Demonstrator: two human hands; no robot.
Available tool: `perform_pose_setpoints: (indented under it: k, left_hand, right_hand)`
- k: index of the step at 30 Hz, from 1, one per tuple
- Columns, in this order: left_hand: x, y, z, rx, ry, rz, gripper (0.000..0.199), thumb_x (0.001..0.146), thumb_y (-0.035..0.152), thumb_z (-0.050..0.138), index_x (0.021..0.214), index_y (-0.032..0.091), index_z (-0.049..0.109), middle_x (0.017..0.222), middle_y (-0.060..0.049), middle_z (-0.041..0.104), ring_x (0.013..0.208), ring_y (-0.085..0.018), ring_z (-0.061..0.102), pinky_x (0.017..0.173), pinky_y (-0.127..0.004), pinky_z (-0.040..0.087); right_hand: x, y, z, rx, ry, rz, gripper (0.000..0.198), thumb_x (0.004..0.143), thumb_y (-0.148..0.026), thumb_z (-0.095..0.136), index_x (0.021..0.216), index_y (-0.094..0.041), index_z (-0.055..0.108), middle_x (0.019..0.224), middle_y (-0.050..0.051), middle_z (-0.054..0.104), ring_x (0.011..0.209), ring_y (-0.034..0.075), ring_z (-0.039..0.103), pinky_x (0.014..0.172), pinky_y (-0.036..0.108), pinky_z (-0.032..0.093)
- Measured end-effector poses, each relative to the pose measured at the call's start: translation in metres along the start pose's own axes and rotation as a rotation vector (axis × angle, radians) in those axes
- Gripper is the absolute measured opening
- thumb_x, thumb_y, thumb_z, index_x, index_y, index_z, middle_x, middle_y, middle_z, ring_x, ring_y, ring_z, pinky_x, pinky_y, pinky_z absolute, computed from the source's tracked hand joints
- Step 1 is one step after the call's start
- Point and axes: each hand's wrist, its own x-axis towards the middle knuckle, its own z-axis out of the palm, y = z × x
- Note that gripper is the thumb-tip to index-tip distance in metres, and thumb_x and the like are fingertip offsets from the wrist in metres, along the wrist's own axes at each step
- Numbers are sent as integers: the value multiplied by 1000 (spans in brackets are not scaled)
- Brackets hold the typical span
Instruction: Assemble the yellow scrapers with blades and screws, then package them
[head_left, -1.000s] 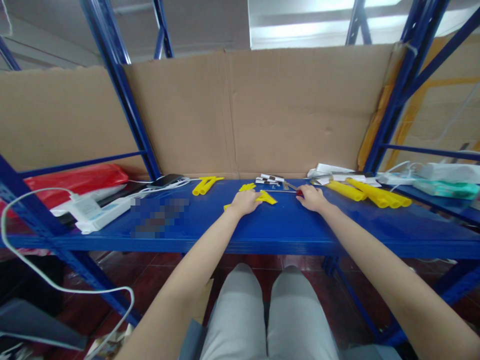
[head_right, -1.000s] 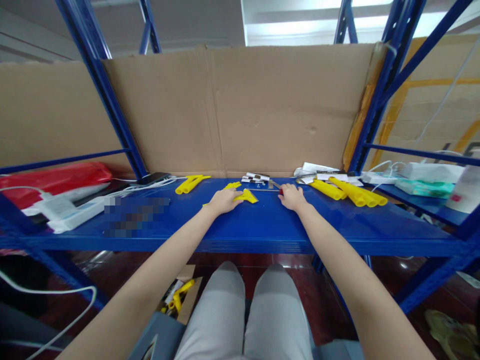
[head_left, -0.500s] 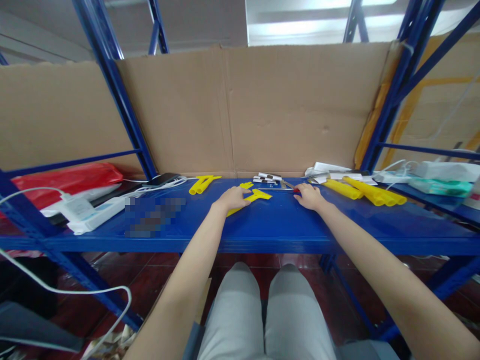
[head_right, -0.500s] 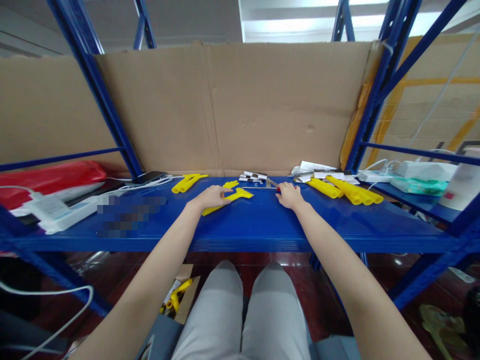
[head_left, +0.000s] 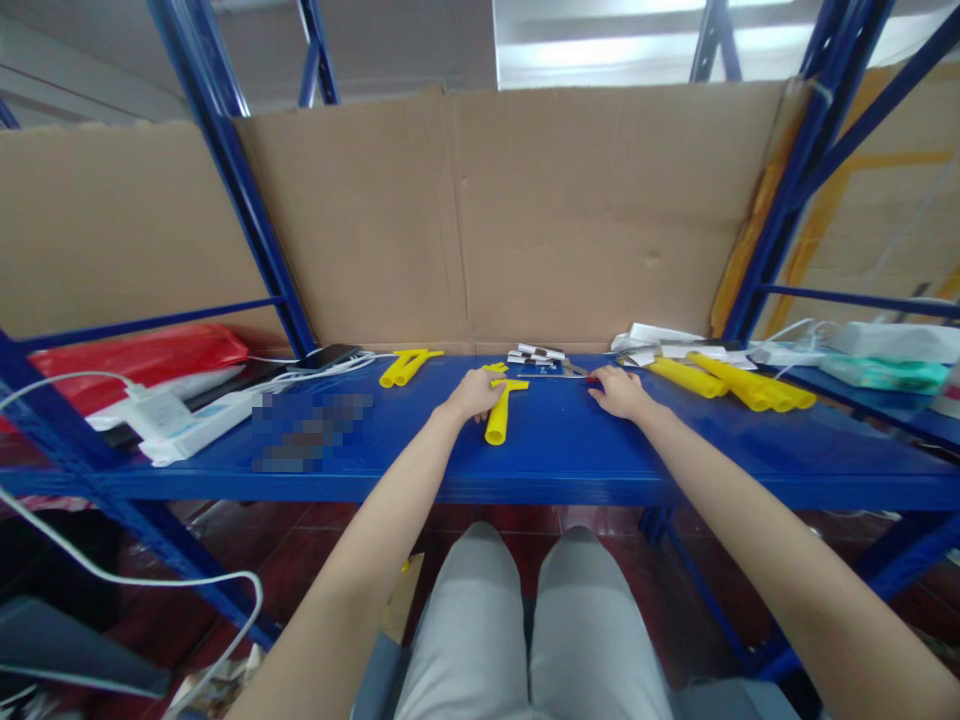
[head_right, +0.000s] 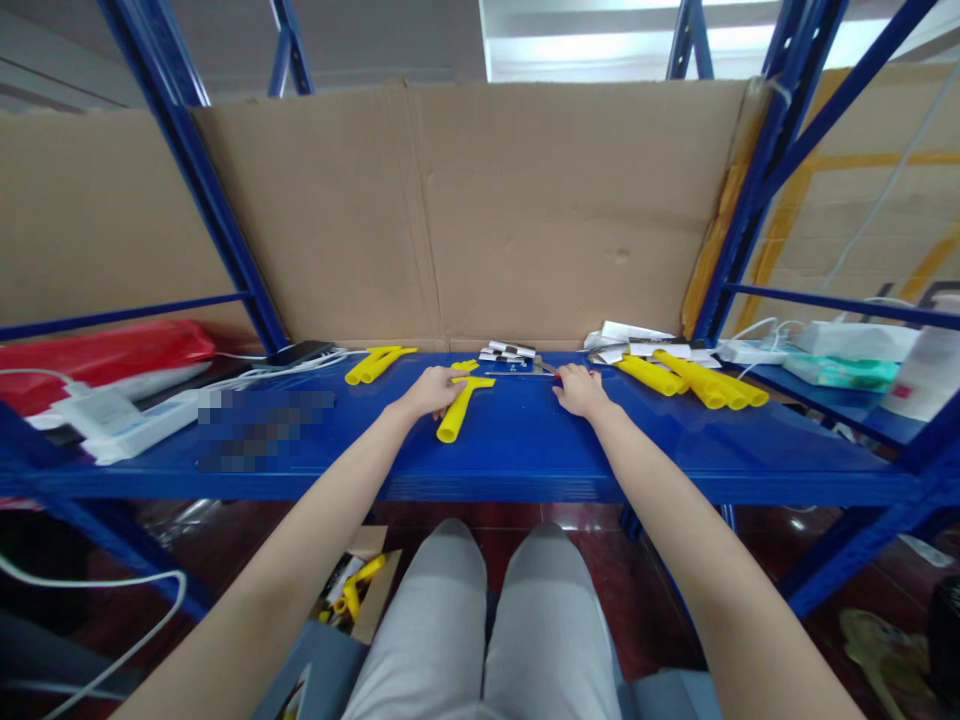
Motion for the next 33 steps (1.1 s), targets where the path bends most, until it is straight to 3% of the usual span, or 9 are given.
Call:
perform_pose_setpoints:
  k: [3,7,9,12,19,29,33]
  left_hand:
    - [1,-1,0,4,29,5,45,92,26,40,133,17,54,86,-9,74,59,-18,68,58,-27,53]
    - [3,-10,-1,179,247,-60,38,87,22,49,121,19,65,116,-10,68,103,-24,65,88,-30,50]
    - [5,-15,-1,223,291,-133,37,86,20,49,119,19,66,119,-10,66,111,-26,62,93,-32,48]
    - [7,-19,3,243,268,-162,37,86,21,48,118,19,67,117,-10,67,111,-25,62,94,-31,47]
    - [10,-20,8,285,154,-70,37,88,26,41,113,16,68,116,-15,66,112,-28,60,97,-37,45]
    - [8,-22,5,265,199,-55,41,84,21,45,119,15,65,124,-16,60,115,-26,58,99,-32,43]
    - [19,-28,-11,274,185,-28,42,80,19,49,118,13,66,125,-15,61,115,-27,58,97,-31,44]
  right_hand:
    - [-1,0,0,6,-6,6,31,89,-24,44,117,-17,57,129,15,55,124,28,46,102,51,33]
    - [-1,0,-1,3,-15,13,32,89,-24,44,118,-18,56,130,14,55,125,28,45,102,49,33]
    - [-1,0,-1,-6,-14,18,33,89,-25,44,118,-17,56,130,14,55,124,28,46,102,48,33]
    - [-1,1,0,-15,1,7,33,89,-26,44,118,-18,56,129,14,56,122,28,47,102,49,34]
    - [-1,1,0,-13,2,-2,34,88,-26,44,119,-18,57,129,15,56,122,29,47,102,50,34]
    - [-2,1,0,-5,-4,0,33,88,-25,46,118,-17,57,129,15,55,122,29,47,101,50,34]
    - [-1,2,-4,-4,11,-7,33,88,-25,46,119,-18,58,129,14,56,122,28,48,100,48,36]
